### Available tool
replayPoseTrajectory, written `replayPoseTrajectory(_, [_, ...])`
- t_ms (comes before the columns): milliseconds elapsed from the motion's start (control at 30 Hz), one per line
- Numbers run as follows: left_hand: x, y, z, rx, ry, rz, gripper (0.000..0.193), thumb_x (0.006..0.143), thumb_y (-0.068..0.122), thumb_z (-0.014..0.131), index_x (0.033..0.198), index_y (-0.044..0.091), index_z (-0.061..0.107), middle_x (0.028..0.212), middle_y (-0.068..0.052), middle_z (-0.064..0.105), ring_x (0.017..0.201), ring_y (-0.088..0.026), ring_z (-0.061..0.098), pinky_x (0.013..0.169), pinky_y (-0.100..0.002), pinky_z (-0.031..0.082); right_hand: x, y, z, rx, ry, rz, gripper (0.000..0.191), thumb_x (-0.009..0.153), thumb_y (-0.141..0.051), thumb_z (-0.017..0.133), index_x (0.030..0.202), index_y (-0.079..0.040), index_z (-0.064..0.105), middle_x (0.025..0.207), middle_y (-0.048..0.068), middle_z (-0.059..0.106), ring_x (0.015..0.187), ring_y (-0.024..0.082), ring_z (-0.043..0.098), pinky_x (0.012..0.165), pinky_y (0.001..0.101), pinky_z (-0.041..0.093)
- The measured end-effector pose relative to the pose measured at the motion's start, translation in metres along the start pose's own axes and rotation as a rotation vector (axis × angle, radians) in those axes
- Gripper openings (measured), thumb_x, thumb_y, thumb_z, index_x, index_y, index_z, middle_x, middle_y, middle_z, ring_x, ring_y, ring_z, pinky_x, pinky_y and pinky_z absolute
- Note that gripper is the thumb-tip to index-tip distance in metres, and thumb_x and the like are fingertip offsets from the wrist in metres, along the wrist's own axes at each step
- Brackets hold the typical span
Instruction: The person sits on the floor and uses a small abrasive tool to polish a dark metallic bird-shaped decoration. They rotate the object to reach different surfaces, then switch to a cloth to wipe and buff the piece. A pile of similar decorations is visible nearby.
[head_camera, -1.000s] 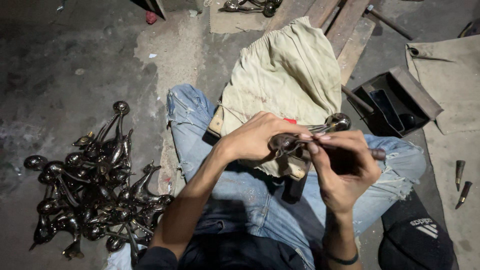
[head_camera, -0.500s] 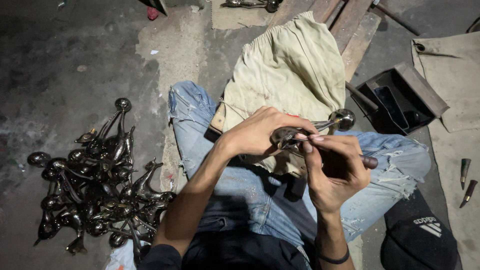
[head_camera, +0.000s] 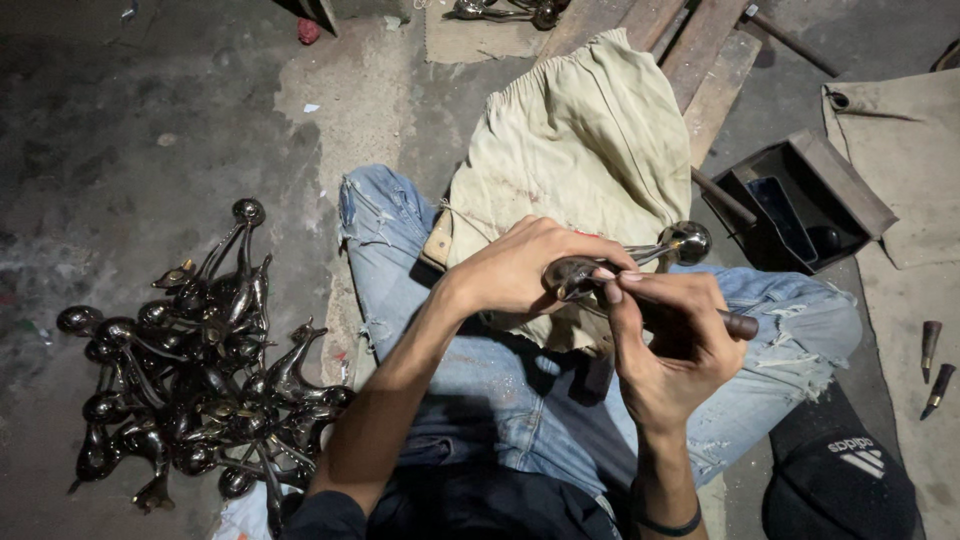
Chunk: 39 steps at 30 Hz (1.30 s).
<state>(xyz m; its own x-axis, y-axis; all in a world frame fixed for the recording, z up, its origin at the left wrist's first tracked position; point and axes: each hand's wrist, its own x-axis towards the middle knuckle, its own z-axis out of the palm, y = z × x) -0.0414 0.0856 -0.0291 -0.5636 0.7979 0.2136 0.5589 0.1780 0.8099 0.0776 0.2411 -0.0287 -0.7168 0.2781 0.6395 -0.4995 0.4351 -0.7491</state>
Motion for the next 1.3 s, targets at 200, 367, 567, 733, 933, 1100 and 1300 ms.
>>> replayPoseTrajectory(200, [0.000, 0.005, -0.003, 0.024, 0.027, 0.074, 0.057, 0.066, 0.008, 0.070, 0.123, 0.017, 0.070, 0.098, -0.008, 0.078, 0.080, -0.027, 0.077, 0.069, -0.037, 0.057, 0.001, -0.001, -0.002, 0.031, -0.011, -0.011, 0.020, 0.092, 0.012, 0.080, 0.104, 0.001, 0.069, 0.096, 0.010, 0.070, 0.089, 0.014, 0.067, 0.083, 0.0220, 0.054])
replayPoseTrajectory(367, [0.001, 0.011, -0.005, 0.033, 0.004, 0.018, 0.046, 0.075, 0.012, 0.074, 0.121, 0.018, 0.070, 0.092, -0.010, 0.078, 0.076, -0.029, 0.075, 0.068, -0.038, 0.055, 0.000, 0.001, -0.002, 0.023, 0.009, -0.011, 0.020, 0.092, 0.012, 0.080, 0.103, 0.002, 0.068, 0.096, 0.010, 0.072, 0.089, 0.014, 0.067, 0.083, 0.0221, 0.054])
replayPoseTrajectory(567, [0.001, 0.010, -0.003, 0.030, 0.014, 0.066, 0.053, 0.068, 0.011, 0.073, 0.121, 0.018, 0.070, 0.089, -0.011, 0.076, 0.074, -0.030, 0.074, 0.065, -0.037, 0.054, -0.003, 0.004, -0.003, 0.045, 0.006, -0.023, 0.020, 0.093, 0.013, 0.079, 0.105, 0.001, 0.068, 0.098, 0.010, 0.071, 0.091, 0.013, 0.068, 0.084, 0.0218, 0.055])
replayPoseTrajectory(733, [0.001, 0.012, -0.006, 0.037, -0.005, 0.001, 0.052, 0.069, 0.010, 0.073, 0.121, 0.019, 0.070, 0.080, -0.011, 0.073, 0.066, -0.029, 0.071, 0.062, -0.038, 0.052, -0.003, 0.001, -0.001, 0.023, 0.022, -0.017, 0.021, 0.088, 0.012, 0.082, 0.101, 0.001, 0.069, 0.099, 0.010, 0.070, 0.087, 0.013, 0.067, 0.078, 0.0209, 0.055])
replayPoseTrajectory(933, [0.000, 0.009, -0.003, 0.017, 0.017, 0.061, 0.054, 0.067, 0.008, 0.072, 0.120, 0.019, 0.069, 0.078, -0.009, 0.072, 0.065, -0.027, 0.071, 0.061, -0.037, 0.051, -0.006, 0.005, 0.001, 0.003, 0.042, -0.081, 0.022, 0.088, 0.012, 0.083, 0.100, 0.000, 0.069, 0.101, 0.011, 0.071, 0.089, 0.014, 0.069, 0.082, 0.0219, 0.056])
replayPoseTrajectory(1100, [0.002, 0.002, -0.003, 0.057, -0.007, 0.003, 0.055, 0.067, 0.005, 0.071, 0.120, 0.020, 0.071, 0.069, -0.009, 0.069, 0.059, -0.023, 0.069, 0.057, -0.037, 0.049, -0.010, 0.012, 0.004, 0.046, 0.050, -0.097, 0.023, 0.087, 0.014, 0.082, 0.100, 0.001, 0.069, 0.103, 0.012, 0.070, 0.091, 0.014, 0.070, 0.083, 0.0231, 0.058])
replayPoseTrajectory(1300, [0.004, -0.003, 0.001, 0.022, 0.009, 0.040, 0.056, 0.067, 0.003, 0.070, 0.119, 0.021, 0.070, 0.073, -0.004, 0.074, 0.059, -0.016, 0.071, 0.056, -0.035, 0.049, -0.012, 0.018, 0.007, 0.040, 0.072, -0.123, 0.023, 0.088, 0.013, 0.082, 0.102, 0.000, 0.069, 0.103, 0.011, 0.069, 0.090, 0.014, 0.070, 0.081, 0.0229, 0.059])
